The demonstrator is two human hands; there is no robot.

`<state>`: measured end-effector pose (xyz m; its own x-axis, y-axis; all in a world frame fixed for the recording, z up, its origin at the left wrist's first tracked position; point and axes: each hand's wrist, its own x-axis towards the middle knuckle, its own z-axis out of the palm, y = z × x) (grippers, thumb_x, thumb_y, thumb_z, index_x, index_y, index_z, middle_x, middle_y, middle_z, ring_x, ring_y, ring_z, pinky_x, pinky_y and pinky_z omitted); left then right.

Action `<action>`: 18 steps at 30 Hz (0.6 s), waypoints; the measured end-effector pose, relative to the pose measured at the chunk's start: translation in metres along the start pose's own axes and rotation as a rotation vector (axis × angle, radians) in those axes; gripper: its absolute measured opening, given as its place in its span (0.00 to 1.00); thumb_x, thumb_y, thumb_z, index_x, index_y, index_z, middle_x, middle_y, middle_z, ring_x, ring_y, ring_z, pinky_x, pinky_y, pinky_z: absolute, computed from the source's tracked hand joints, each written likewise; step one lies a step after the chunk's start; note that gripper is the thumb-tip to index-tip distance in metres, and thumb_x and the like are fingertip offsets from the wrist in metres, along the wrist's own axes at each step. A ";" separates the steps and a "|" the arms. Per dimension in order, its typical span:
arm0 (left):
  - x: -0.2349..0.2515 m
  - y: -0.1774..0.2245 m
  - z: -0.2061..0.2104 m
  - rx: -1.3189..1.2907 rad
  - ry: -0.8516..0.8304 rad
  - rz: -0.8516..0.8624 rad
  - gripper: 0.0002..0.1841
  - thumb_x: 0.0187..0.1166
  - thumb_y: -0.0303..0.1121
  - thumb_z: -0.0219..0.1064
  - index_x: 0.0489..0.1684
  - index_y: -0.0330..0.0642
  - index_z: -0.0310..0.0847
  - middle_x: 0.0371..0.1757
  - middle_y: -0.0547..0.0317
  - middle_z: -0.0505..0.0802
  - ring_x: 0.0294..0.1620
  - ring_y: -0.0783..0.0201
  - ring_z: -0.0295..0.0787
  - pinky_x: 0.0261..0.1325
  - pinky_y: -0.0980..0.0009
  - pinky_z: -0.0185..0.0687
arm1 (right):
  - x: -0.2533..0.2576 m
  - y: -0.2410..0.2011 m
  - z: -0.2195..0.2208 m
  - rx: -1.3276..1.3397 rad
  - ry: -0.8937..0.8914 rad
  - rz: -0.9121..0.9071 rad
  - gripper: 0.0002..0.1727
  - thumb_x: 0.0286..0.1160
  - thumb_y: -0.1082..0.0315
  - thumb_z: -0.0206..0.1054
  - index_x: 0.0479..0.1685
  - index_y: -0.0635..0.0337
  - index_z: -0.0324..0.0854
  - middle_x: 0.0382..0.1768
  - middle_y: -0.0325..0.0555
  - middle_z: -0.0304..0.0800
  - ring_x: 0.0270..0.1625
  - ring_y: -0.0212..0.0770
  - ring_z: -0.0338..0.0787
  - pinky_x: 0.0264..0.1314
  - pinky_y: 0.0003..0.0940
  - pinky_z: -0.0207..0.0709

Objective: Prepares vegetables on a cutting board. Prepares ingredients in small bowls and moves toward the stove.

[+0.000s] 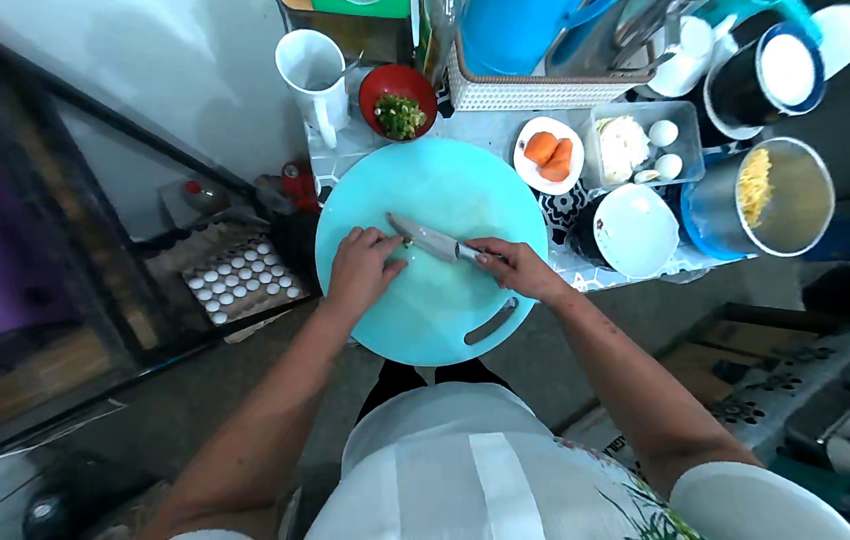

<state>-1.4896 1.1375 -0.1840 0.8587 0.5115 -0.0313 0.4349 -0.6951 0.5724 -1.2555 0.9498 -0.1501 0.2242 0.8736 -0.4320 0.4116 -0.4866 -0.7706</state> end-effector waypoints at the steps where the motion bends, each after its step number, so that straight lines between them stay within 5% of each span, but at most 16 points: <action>1: -0.007 0.005 0.004 -0.009 0.030 -0.035 0.17 0.77 0.38 0.76 0.60 0.42 0.91 0.54 0.43 0.91 0.58 0.40 0.85 0.64 0.43 0.79 | -0.005 0.002 0.005 0.007 0.009 0.003 0.19 0.91 0.63 0.59 0.76 0.51 0.80 0.37 0.49 0.90 0.22 0.37 0.82 0.28 0.36 0.81; 6: -0.016 0.016 0.030 -0.037 0.267 -0.100 0.08 0.79 0.32 0.72 0.46 0.40 0.95 0.46 0.44 0.93 0.51 0.41 0.87 0.57 0.45 0.80 | -0.024 0.000 0.038 0.069 0.049 0.033 0.21 0.91 0.63 0.57 0.78 0.57 0.78 0.43 0.50 0.91 0.25 0.34 0.84 0.32 0.32 0.82; 12: 0.004 0.013 0.014 -0.038 0.254 -0.088 0.07 0.81 0.32 0.71 0.43 0.40 0.94 0.46 0.46 0.94 0.51 0.42 0.88 0.57 0.46 0.81 | -0.027 -0.020 0.036 0.371 0.013 0.244 0.21 0.94 0.62 0.54 0.80 0.53 0.75 0.44 0.46 0.91 0.22 0.30 0.82 0.24 0.25 0.78; 18: 0.083 0.015 -0.045 -0.096 0.308 0.003 0.13 0.86 0.32 0.62 0.52 0.36 0.92 0.52 0.40 0.94 0.60 0.37 0.88 0.67 0.43 0.78 | 0.009 -0.069 -0.008 0.274 0.199 0.082 0.21 0.94 0.61 0.53 0.80 0.54 0.74 0.44 0.46 0.91 0.21 0.32 0.82 0.22 0.27 0.79</action>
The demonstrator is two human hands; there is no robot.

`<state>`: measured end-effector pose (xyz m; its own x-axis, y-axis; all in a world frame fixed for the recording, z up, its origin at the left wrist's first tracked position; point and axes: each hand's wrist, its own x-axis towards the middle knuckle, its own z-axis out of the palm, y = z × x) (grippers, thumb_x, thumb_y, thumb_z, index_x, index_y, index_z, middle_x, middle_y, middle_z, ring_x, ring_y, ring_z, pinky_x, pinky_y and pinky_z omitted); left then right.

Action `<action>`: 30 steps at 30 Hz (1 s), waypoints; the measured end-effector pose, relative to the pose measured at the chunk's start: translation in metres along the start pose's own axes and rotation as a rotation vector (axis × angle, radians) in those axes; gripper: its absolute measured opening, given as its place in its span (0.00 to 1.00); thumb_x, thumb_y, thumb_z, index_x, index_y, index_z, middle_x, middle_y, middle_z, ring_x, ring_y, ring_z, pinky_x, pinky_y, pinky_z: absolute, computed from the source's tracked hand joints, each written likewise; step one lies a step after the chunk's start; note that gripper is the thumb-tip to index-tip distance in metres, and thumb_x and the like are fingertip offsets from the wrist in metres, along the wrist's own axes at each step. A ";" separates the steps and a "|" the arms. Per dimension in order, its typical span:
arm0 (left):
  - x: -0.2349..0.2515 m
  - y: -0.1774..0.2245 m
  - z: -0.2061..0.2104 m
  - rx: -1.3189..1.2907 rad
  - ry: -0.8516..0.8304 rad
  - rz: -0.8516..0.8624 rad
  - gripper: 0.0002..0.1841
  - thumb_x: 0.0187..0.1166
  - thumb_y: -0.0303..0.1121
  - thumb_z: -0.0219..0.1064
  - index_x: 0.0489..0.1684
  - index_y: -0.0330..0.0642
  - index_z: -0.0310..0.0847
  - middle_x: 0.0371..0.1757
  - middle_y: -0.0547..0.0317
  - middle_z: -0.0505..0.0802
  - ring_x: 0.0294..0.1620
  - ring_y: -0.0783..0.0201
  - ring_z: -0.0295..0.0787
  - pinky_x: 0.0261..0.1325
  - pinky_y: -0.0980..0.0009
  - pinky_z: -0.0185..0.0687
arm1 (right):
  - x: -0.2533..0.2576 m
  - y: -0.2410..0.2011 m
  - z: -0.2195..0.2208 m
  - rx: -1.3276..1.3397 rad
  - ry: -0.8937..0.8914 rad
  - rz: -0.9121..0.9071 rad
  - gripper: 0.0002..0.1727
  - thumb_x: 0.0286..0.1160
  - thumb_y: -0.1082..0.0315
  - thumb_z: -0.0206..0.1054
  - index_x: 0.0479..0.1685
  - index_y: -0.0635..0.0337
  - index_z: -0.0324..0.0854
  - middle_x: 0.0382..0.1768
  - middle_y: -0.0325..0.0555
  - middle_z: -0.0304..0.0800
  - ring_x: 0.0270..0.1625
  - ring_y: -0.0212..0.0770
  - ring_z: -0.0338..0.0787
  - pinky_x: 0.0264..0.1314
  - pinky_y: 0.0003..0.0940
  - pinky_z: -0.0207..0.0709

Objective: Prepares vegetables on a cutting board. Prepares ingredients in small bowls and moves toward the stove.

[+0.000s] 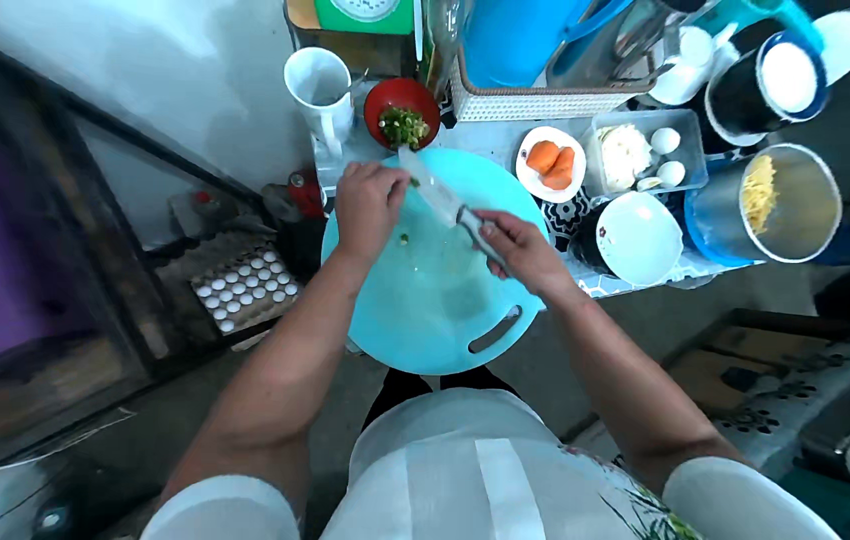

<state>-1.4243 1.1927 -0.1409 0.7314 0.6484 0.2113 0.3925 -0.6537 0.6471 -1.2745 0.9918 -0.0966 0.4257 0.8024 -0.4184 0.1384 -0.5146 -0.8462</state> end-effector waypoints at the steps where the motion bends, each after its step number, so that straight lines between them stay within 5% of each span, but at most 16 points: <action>1: 0.016 -0.001 -0.003 0.002 0.001 -0.025 0.15 0.87 0.31 0.59 0.60 0.37 0.90 0.58 0.40 0.93 0.64 0.37 0.86 0.70 0.43 0.77 | 0.013 -0.010 -0.001 -0.092 0.071 -0.069 0.21 0.93 0.62 0.54 0.80 0.55 0.74 0.46 0.47 0.91 0.23 0.33 0.83 0.24 0.30 0.81; 3: 0.039 -0.002 -0.007 0.074 -0.053 -0.124 0.20 0.87 0.27 0.55 0.75 0.39 0.81 0.69 0.38 0.88 0.73 0.36 0.80 0.76 0.43 0.72 | 0.037 -0.027 -0.001 -0.400 0.219 -0.151 0.23 0.90 0.63 0.57 0.82 0.53 0.73 0.55 0.52 0.90 0.38 0.45 0.90 0.41 0.46 0.85; 5: 0.042 -0.001 -0.009 0.145 -0.112 -0.203 0.22 0.86 0.25 0.55 0.79 0.39 0.77 0.70 0.36 0.86 0.75 0.33 0.77 0.77 0.40 0.71 | 0.052 -0.040 0.003 -0.652 0.304 -0.139 0.26 0.87 0.65 0.59 0.85 0.48 0.72 0.66 0.56 0.86 0.52 0.57 0.92 0.49 0.60 0.85; 10: -0.019 0.001 0.001 0.175 -0.303 -0.160 0.17 0.82 0.38 0.70 0.62 0.38 0.89 0.62 0.36 0.90 0.69 0.32 0.80 0.71 0.35 0.74 | 0.070 -0.015 0.019 -0.903 0.440 -0.319 0.31 0.74 0.77 0.64 0.76 0.36 0.83 0.61 0.59 0.86 0.54 0.65 0.88 0.44 0.59 0.81; 13: -0.054 0.000 0.017 0.186 -0.370 -0.118 0.16 0.81 0.37 0.72 0.61 0.39 0.90 0.61 0.40 0.89 0.65 0.37 0.82 0.68 0.41 0.77 | 0.065 0.015 0.025 -1.016 0.509 -0.423 0.34 0.72 0.81 0.64 0.74 0.33 0.83 0.59 0.59 0.86 0.52 0.64 0.87 0.42 0.55 0.79; 21: -0.058 -0.003 0.026 0.251 -0.352 0.006 0.07 0.80 0.22 0.68 0.47 0.30 0.90 0.48 0.36 0.90 0.56 0.36 0.88 0.60 0.45 0.85 | -0.006 0.064 0.018 -0.762 0.440 -0.337 0.27 0.75 0.74 0.66 0.75 0.44 0.83 0.59 0.60 0.85 0.47 0.60 0.89 0.41 0.56 0.84; 30: -0.047 0.005 0.018 0.225 -0.482 -0.077 0.11 0.85 0.28 0.66 0.53 0.29 0.89 0.55 0.33 0.90 0.63 0.35 0.86 0.67 0.43 0.82 | -0.015 0.026 -0.015 -0.518 0.383 -0.312 0.29 0.79 0.72 0.67 0.81 0.46 0.77 0.63 0.54 0.82 0.51 0.47 0.89 0.45 0.47 0.87</action>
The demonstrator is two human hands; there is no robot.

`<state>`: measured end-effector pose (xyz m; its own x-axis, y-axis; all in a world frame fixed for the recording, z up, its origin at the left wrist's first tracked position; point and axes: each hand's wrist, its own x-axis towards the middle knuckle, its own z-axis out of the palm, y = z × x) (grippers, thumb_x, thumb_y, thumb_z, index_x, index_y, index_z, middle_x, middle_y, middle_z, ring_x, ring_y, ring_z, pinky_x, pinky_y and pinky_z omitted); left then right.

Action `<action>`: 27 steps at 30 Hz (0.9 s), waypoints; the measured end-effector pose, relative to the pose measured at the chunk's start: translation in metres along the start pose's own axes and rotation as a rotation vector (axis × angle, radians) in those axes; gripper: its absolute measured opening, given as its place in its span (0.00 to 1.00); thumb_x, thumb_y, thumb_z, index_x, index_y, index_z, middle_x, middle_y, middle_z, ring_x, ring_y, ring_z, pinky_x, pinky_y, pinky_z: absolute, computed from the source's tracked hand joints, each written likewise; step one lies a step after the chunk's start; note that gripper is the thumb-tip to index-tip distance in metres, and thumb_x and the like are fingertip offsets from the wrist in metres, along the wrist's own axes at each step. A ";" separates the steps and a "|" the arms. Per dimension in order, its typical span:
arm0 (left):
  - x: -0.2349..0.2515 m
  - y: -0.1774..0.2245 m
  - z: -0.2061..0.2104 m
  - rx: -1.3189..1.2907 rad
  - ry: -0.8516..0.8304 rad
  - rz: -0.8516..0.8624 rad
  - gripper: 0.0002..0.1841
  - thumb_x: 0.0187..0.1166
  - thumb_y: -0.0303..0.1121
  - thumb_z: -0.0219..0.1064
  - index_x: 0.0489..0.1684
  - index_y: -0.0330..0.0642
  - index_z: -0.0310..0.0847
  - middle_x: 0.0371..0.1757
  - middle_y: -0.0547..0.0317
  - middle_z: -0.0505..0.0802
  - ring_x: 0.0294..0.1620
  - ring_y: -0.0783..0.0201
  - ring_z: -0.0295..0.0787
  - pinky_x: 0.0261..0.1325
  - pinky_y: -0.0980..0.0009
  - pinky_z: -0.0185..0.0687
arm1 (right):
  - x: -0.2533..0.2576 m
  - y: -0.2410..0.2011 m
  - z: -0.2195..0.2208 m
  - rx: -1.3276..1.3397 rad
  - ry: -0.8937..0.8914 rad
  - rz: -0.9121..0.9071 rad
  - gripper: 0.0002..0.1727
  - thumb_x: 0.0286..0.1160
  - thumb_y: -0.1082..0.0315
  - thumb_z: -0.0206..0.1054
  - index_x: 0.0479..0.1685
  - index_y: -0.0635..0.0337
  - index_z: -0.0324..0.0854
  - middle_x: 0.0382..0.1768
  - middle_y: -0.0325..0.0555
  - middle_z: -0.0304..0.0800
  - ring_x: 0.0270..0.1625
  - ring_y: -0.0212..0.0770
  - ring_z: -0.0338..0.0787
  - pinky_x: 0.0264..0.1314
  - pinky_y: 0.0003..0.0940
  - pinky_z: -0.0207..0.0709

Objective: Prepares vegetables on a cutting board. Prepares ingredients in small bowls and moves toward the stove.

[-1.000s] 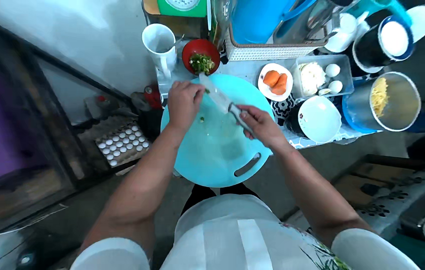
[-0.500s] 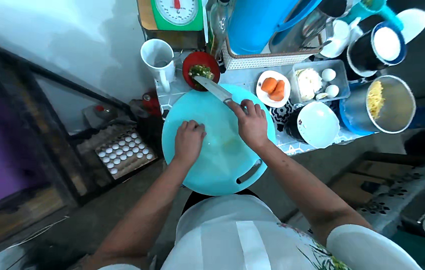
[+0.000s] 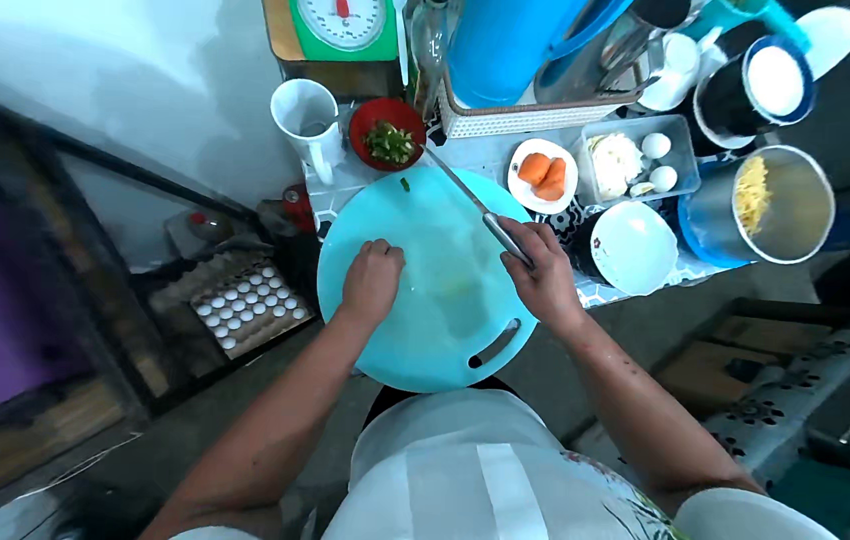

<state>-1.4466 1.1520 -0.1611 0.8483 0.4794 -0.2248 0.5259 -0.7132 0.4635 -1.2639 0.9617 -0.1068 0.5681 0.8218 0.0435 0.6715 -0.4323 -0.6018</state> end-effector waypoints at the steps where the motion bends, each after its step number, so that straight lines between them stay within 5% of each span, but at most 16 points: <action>1: -0.002 0.001 0.001 0.000 -0.011 -0.007 0.11 0.85 0.28 0.66 0.54 0.29 0.88 0.56 0.33 0.89 0.64 0.35 0.85 0.67 0.43 0.82 | -0.005 0.004 0.000 0.042 -0.013 0.027 0.29 0.79 0.72 0.67 0.81 0.46 0.77 0.63 0.54 0.82 0.51 0.46 0.89 0.45 0.46 0.87; 6: -0.003 -0.003 0.008 -0.006 0.035 -0.008 0.09 0.82 0.22 0.66 0.52 0.30 0.89 0.55 0.35 0.89 0.63 0.36 0.86 0.64 0.44 0.84 | -0.044 0.023 0.020 0.264 -0.158 0.242 0.26 0.83 0.68 0.64 0.81 0.54 0.76 0.60 0.54 0.86 0.45 0.41 0.88 0.47 0.39 0.84; 11: -0.004 -0.008 0.016 -0.049 0.156 0.018 0.08 0.82 0.23 0.67 0.50 0.30 0.90 0.51 0.36 0.91 0.59 0.37 0.89 0.63 0.45 0.85 | -0.058 0.013 0.032 0.579 -0.268 0.504 0.24 0.89 0.66 0.57 0.82 0.62 0.70 0.50 0.49 0.88 0.28 0.30 0.83 0.31 0.25 0.80; 16: 0.007 -0.005 0.010 -0.116 0.209 -0.055 0.10 0.85 0.26 0.64 0.53 0.31 0.90 0.53 0.35 0.92 0.59 0.37 0.89 0.64 0.45 0.84 | 0.006 0.027 0.033 0.499 -0.295 0.434 0.24 0.90 0.63 0.59 0.82 0.56 0.72 0.42 0.48 0.88 0.24 0.35 0.80 0.27 0.32 0.79; 21: 0.049 -0.010 -0.011 -0.223 0.179 -0.195 0.21 0.87 0.27 0.62 0.77 0.32 0.76 0.55 0.34 0.92 0.59 0.39 0.90 0.68 0.43 0.81 | 0.058 0.036 0.031 0.517 -0.457 0.342 0.21 0.88 0.63 0.62 0.77 0.56 0.78 0.39 0.45 0.91 0.21 0.33 0.80 0.22 0.28 0.74; 27: 0.067 -0.016 -0.008 -0.222 0.274 -0.145 0.12 0.85 0.27 0.63 0.58 0.30 0.89 0.54 0.36 0.93 0.59 0.41 0.91 0.69 0.46 0.81 | 0.043 0.031 0.034 0.481 -0.456 0.267 0.20 0.86 0.65 0.66 0.74 0.51 0.81 0.39 0.48 0.91 0.19 0.37 0.78 0.19 0.30 0.73</action>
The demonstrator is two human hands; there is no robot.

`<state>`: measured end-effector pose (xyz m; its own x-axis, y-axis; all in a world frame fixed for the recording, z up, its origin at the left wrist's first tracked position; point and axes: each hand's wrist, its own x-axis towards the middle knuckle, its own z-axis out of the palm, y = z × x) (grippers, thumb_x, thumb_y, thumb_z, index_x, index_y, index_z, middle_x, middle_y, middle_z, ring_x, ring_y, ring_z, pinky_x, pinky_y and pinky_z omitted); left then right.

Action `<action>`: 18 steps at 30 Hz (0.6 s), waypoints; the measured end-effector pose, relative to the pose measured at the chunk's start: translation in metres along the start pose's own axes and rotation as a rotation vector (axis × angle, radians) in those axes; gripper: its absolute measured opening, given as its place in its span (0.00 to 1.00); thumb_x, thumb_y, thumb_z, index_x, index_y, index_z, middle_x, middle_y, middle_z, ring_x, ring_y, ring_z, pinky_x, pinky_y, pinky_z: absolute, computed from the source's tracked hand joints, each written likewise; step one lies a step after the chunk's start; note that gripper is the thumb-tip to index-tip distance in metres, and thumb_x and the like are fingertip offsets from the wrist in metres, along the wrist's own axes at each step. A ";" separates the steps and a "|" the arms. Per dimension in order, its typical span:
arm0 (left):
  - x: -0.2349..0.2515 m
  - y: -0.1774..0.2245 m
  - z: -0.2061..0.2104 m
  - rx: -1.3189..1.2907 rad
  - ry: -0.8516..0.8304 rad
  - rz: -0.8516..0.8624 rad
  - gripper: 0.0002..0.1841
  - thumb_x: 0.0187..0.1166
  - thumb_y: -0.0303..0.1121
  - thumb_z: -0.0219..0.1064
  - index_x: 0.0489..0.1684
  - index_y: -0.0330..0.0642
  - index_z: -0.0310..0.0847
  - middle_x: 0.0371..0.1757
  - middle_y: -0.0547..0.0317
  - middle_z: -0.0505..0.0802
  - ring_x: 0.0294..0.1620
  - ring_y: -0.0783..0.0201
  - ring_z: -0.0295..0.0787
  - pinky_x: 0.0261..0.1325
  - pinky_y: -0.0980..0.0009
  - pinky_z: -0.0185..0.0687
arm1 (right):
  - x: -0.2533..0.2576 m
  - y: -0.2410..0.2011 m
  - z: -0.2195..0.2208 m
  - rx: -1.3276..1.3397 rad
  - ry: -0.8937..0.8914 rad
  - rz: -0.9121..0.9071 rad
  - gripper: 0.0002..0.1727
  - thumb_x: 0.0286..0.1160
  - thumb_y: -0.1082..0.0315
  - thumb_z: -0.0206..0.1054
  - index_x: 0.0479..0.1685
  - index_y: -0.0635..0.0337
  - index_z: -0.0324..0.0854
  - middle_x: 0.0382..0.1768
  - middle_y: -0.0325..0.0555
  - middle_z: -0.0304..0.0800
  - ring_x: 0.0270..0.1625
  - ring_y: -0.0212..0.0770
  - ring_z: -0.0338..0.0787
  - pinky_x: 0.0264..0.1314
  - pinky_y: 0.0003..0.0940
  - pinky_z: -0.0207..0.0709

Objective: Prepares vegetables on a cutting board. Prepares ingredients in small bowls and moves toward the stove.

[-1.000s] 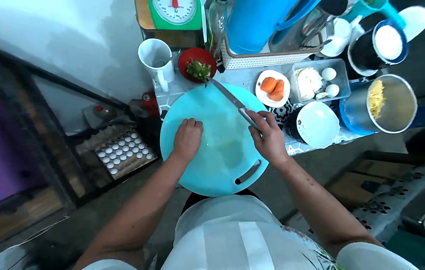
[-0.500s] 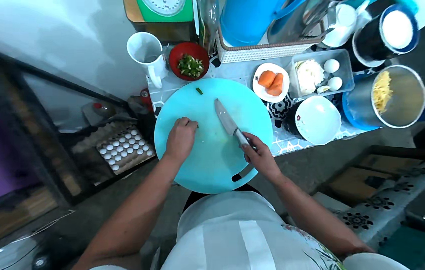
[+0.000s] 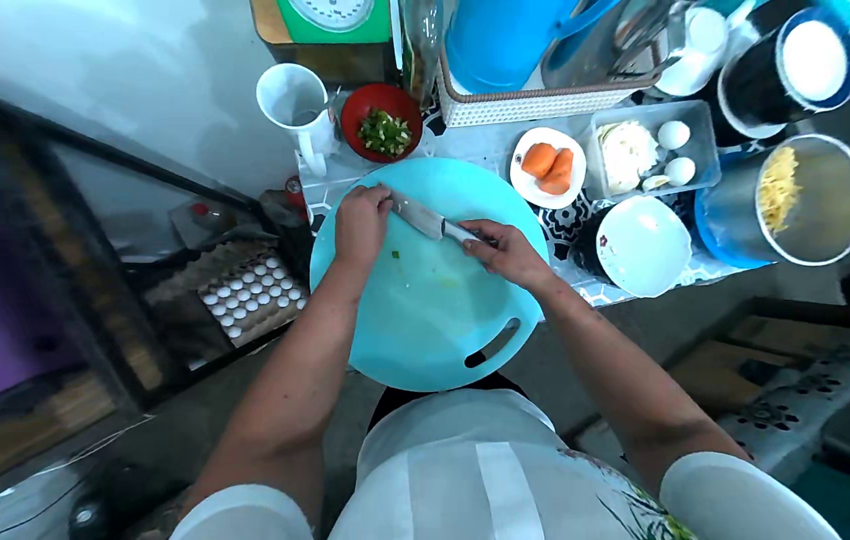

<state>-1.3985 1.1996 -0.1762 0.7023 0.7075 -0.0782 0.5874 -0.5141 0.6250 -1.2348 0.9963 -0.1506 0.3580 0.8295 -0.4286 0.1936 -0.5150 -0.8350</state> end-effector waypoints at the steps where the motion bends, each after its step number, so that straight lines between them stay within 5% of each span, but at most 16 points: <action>1: 0.000 -0.001 0.001 -0.005 0.015 0.011 0.12 0.85 0.26 0.63 0.55 0.30 0.89 0.54 0.36 0.93 0.59 0.40 0.90 0.69 0.46 0.81 | -0.002 0.002 0.003 0.012 0.000 -0.012 0.20 0.86 0.65 0.65 0.75 0.52 0.80 0.39 0.48 0.90 0.19 0.36 0.78 0.19 0.30 0.73; 10: 0.023 0.031 -0.034 -0.090 0.151 0.100 0.13 0.86 0.28 0.61 0.53 0.30 0.89 0.54 0.36 0.92 0.57 0.44 0.91 0.67 0.50 0.83 | -0.016 -0.029 -0.003 0.117 0.067 -0.112 0.22 0.87 0.66 0.64 0.78 0.53 0.78 0.42 0.45 0.90 0.20 0.30 0.78 0.20 0.24 0.74; 14: 0.062 0.043 -0.046 -0.082 0.185 0.069 0.14 0.87 0.31 0.60 0.56 0.32 0.88 0.56 0.39 0.93 0.60 0.48 0.90 0.71 0.53 0.80 | -0.022 -0.057 -0.006 -0.092 0.215 -0.163 0.24 0.85 0.65 0.66 0.80 0.48 0.77 0.42 0.49 0.89 0.20 0.37 0.79 0.18 0.32 0.74; 18: 0.076 0.040 -0.039 0.023 0.074 0.014 0.16 0.88 0.25 0.54 0.63 0.33 0.87 0.63 0.34 0.90 0.70 0.40 0.85 0.78 0.45 0.73 | -0.024 -0.048 -0.002 -0.381 0.354 -0.192 0.26 0.82 0.68 0.67 0.80 0.53 0.76 0.55 0.53 0.89 0.41 0.49 0.91 0.39 0.51 0.85</action>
<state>-1.3375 1.2519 -0.1267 0.6794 0.7337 -0.0117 0.5876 -0.5344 0.6075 -1.2509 1.0005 -0.0992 0.5558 0.8270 -0.0839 0.5791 -0.4576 -0.6747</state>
